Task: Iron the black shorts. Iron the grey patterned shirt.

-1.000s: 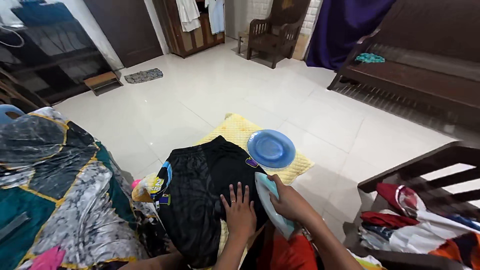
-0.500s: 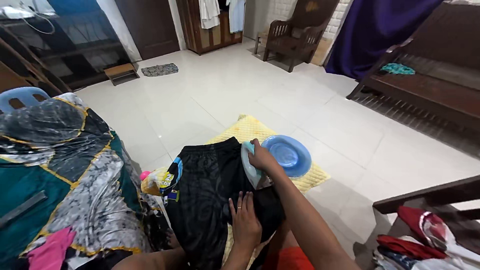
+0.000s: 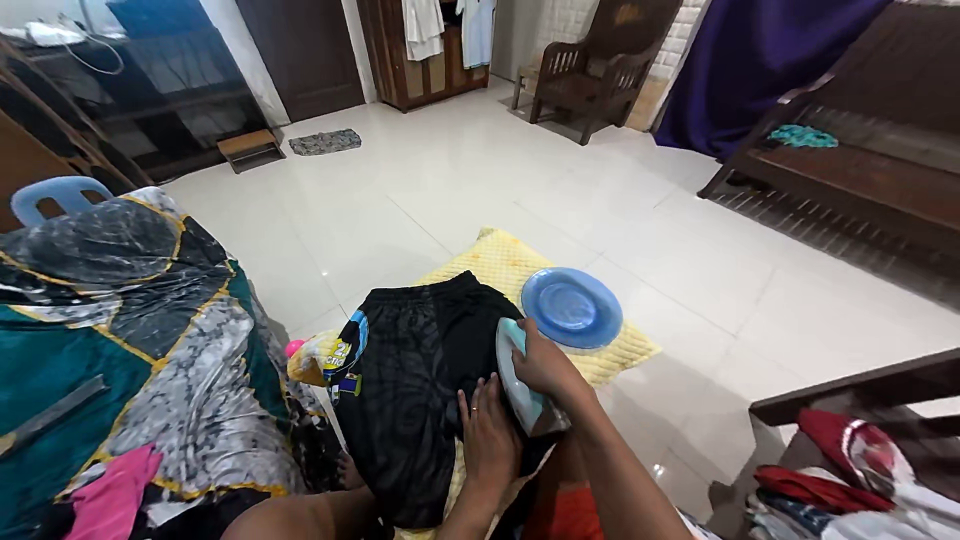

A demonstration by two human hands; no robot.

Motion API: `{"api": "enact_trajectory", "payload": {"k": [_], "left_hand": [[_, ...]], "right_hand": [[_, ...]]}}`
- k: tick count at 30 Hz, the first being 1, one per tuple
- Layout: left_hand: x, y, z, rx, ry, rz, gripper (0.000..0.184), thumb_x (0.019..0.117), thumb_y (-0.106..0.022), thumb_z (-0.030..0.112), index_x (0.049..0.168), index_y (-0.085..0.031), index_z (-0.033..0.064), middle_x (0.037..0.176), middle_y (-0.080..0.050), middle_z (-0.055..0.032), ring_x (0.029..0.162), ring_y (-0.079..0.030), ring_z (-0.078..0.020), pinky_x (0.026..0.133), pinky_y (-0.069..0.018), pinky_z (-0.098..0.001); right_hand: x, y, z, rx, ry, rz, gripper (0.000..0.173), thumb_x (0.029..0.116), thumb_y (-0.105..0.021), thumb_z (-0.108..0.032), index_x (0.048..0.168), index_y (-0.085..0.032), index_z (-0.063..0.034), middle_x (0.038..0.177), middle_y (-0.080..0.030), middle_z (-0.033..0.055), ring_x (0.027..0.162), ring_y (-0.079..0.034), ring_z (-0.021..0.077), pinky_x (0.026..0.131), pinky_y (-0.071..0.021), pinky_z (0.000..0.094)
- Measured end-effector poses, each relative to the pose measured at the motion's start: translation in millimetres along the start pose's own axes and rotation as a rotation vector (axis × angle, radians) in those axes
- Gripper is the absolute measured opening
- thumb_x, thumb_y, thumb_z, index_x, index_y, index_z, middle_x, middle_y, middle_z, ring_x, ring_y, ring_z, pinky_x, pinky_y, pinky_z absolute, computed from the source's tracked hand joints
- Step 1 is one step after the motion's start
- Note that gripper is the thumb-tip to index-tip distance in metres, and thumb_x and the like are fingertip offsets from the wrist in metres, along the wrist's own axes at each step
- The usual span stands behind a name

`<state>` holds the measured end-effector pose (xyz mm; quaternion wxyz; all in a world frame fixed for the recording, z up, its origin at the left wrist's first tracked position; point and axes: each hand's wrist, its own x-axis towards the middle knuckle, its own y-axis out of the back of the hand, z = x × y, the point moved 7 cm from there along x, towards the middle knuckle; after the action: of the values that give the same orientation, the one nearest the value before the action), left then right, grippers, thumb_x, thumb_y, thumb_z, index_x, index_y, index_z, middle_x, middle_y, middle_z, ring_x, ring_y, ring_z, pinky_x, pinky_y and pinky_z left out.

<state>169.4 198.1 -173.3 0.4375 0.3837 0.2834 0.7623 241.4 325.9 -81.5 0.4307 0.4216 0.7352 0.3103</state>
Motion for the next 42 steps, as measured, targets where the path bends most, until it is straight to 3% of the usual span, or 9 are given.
{"api": "enact_trajectory", "payload": {"k": [7, 14, 19, 22, 26, 29, 31, 36, 42], "left_hand": [[-10, -8, -3, 0.253, 0.03, -0.15, 0.063, 0.0996, -0.04, 0.039, 0.155, -0.047, 0.0101, 0.159, -0.047, -0.0089, 0.152, -0.035, -0.0311, 0.125, -0.018, -0.0606], [-39, 2, -9, 0.389, 0.089, -0.306, 0.072, 0.1013, -0.029, 0.065, 0.161, -0.038, 0.0263, 0.169, -0.03, -0.0078, 0.157, -0.019, -0.0372, 0.122, -0.0042, -0.0722], [-40, 14, -15, 0.363, 0.007, -0.355, 0.076, 0.098, -0.031, 0.073, 0.158, -0.043, 0.0278, 0.161, -0.043, -0.0104, 0.154, -0.029, -0.0363, 0.123, -0.0112, -0.0688], [-34, 22, -27, 0.258, -0.073, -0.252, 0.064, 0.0962, -0.041, 0.071, 0.142, -0.061, 0.0313, 0.144, -0.06, -0.0051, 0.144, -0.045, -0.0299, 0.12, -0.0256, -0.0621], [-34, 48, -41, -0.094, -0.088, -0.166, 0.041, 0.0984, -0.056, 0.05, 0.123, -0.074, 0.0235, 0.131, -0.07, 0.0003, 0.135, -0.056, -0.0202, 0.118, -0.038, -0.0519], [-20, 82, -54, -0.16, -0.058, -0.036, 0.031, 0.0972, -0.062, 0.034, 0.119, -0.075, 0.0156, 0.125, -0.071, -0.0068, 0.117, -0.068, -0.0238, 0.099, -0.0563, -0.048], [-3, 98, -73, 0.01, 0.059, -0.037, 0.036, 0.098, -0.059, 0.037, 0.126, -0.072, 0.0186, 0.135, -0.067, -0.0059, 0.126, -0.063, -0.0254, 0.103, -0.051, -0.0518], [11, 76, -136, 0.311, 0.441, -0.296, 0.074, 0.101, -0.038, 0.064, 0.163, -0.03, 0.0242, 0.172, -0.022, -0.0075, 0.158, -0.017, -0.0361, 0.118, -0.0196, -0.07], [0, 65, -142, 0.472, 0.382, -0.188, 0.074, 0.0993, -0.025, 0.069, 0.162, -0.035, 0.0304, 0.172, -0.024, -0.0007, 0.158, -0.017, -0.0351, 0.117, -0.0044, -0.0776]], "right_hand": [[70, 22, -24, -0.032, 0.048, 0.006, 0.072, 0.0955, -0.06, -0.025, 0.159, -0.028, -0.0158, 0.118, -0.069, 0.022, 0.107, -0.07, 0.0387, 0.09, -0.056, 0.0595], [26, 5, -9, -0.036, 0.022, -0.007, 0.08, 0.0913, -0.065, -0.024, 0.16, -0.024, -0.0163, 0.115, -0.07, 0.0225, 0.104, -0.071, 0.0399, 0.087, -0.0571, 0.0607], [-29, -12, 11, -0.05, 0.015, -0.056, 0.076, 0.094, -0.062, -0.025, 0.16, -0.025, -0.018, 0.112, -0.07, 0.0212, 0.1, -0.072, 0.0395, 0.084, -0.0579, 0.0608], [-45, -10, 20, -0.024, 0.045, -0.129, 0.069, 0.1014, -0.059, -0.034, 0.16, -0.026, -0.0175, 0.114, -0.07, 0.0219, 0.102, -0.071, 0.0393, 0.089, -0.057, 0.06], [-46, 3, 9, 0.035, 0.093, -0.113, 0.06, 0.1053, -0.057, -0.036, 0.157, -0.034, -0.015, 0.122, -0.068, 0.0223, 0.109, -0.07, 0.0382, 0.094, -0.0554, 0.0583], [-36, -5, -25, 0.043, 0.154, -0.054, 0.06, 0.1049, -0.057, -0.034, 0.157, -0.033, -0.0166, 0.118, -0.069, 0.0215, 0.106, -0.07, 0.0382, 0.092, -0.0566, 0.0587], [-21, -18, -52, 0.04, 0.18, -0.038, 0.06, 0.105, -0.056, -0.036, 0.157, -0.032, -0.0193, 0.114, -0.07, 0.0199, 0.103, -0.071, 0.0377, 0.089, -0.0575, 0.0587], [41, -48, -106, 0.053, 0.199, 0.012, 0.059, 0.1048, -0.054, -0.036, 0.158, -0.033, -0.0208, 0.114, -0.071, 0.0183, 0.103, -0.072, 0.0366, 0.088, -0.0584, 0.0583], [114, -28, -151, 0.036, 0.148, 0.06, 0.059, 0.1043, -0.052, -0.033, 0.157, -0.034, -0.0123, 0.124, -0.068, 0.0216, 0.115, -0.069, 0.0376, 0.096, -0.0555, 0.0577]]}}
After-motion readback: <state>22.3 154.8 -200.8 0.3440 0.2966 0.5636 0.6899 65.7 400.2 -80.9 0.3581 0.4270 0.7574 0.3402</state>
